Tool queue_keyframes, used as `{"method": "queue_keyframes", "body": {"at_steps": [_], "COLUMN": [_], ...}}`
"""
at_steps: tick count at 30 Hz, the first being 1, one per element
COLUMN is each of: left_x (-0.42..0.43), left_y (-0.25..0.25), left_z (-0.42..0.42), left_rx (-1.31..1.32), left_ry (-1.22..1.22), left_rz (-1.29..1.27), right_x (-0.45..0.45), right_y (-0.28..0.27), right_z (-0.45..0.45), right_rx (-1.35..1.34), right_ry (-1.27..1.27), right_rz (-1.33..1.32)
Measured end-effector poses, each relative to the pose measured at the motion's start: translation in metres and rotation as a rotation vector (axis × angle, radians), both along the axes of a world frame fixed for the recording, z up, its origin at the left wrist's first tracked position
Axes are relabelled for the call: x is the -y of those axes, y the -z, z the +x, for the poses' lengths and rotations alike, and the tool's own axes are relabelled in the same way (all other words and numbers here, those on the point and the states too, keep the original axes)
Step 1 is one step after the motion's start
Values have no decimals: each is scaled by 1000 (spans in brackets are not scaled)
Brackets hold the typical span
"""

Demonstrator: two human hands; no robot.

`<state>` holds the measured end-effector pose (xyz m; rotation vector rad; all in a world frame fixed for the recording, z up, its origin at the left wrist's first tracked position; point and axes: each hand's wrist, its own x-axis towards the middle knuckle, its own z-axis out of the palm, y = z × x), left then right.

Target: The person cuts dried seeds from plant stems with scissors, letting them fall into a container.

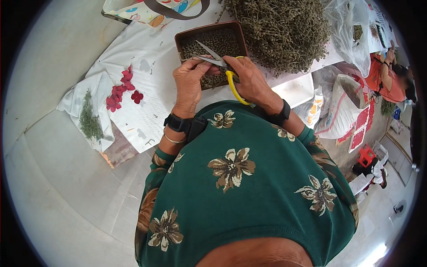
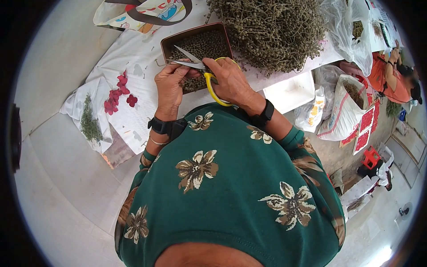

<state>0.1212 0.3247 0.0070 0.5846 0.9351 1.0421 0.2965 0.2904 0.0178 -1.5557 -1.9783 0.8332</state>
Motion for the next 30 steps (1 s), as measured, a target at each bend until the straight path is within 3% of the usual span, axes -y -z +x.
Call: {"method": "queue_keyframes", "body": {"at_steps": [20, 24, 26, 29, 30], "left_x": [-4, -4, -5, -6, -6], "left_y": [-3, 4, 4, 4, 4], "left_z": [1, -2, -5, -8, -9], "left_rx": [-89, -20, 147, 215, 199], "left_ry": [-18, -3, 44, 76, 83], "left_rz": [129, 55, -39, -101, -115], "right_x": [-2, -2, -3, -8, -8], "right_y": [2, 3, 2, -8, -6], "right_z": [-4, -3, -1, 3, 5], "right_rx": [-73, -115, -137, -227, -228], "right_ry": [73, 79, 77, 171, 168], "right_rz": [13, -20, -32, -380, -379]}}
